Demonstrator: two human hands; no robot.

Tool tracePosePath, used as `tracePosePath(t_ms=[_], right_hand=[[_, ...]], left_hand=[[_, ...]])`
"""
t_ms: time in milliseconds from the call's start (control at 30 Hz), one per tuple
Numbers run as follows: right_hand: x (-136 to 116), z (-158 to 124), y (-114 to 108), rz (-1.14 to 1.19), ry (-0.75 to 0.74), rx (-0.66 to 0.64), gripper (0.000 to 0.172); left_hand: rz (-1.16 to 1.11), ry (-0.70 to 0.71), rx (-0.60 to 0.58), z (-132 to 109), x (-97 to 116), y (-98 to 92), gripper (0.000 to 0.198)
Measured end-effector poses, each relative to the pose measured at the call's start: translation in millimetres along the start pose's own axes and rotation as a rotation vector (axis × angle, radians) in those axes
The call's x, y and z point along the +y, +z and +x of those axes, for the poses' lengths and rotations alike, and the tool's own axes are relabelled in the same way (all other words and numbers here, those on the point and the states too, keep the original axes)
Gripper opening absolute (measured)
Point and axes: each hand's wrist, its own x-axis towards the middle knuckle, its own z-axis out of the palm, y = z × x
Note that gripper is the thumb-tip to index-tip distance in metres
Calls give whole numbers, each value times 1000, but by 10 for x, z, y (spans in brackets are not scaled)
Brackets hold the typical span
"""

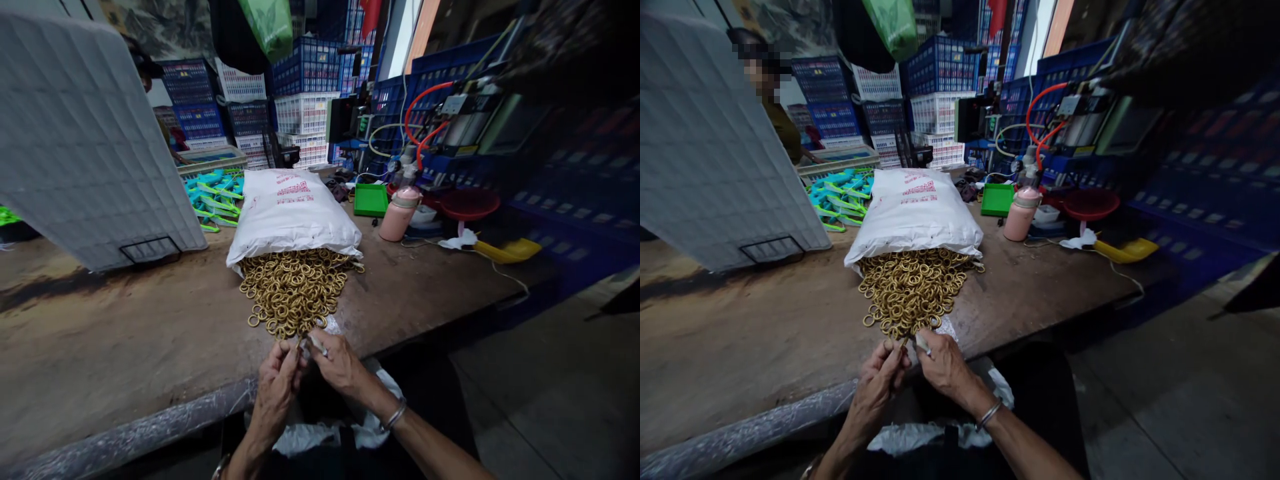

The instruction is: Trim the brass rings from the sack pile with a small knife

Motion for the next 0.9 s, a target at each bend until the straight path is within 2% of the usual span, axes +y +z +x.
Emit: tracePosePath(t_ms=[67, 133, 500, 600, 700, 800, 900], right_hand=[[14, -50, 8, -118, -84, -76, 11], [14, -82, 17, -218, -117, -102, 19], [-19, -84, 20, -400, -83, -165, 30], [40, -49, -43, -423, -21, -134, 26], [106, 23, -147, -471, 102, -52, 20], [169, 112, -219, -511, 217, 42, 17], [225, 195, -218, -561, 267, 96, 14]], left_hand=[[-47, 34, -19, 12, -15, -8, 29], [-85, 61, -35, 16, -27, -12, 27], [67, 97, 43, -8, -11, -28, 31], [102, 92, -1, -91, 55, 1, 32], [8, -25, -56, -165, 103, 41, 33], [-96, -157, -93, -164, 72, 49, 33], [-162, -171, -110, -115, 0, 25, 32]])
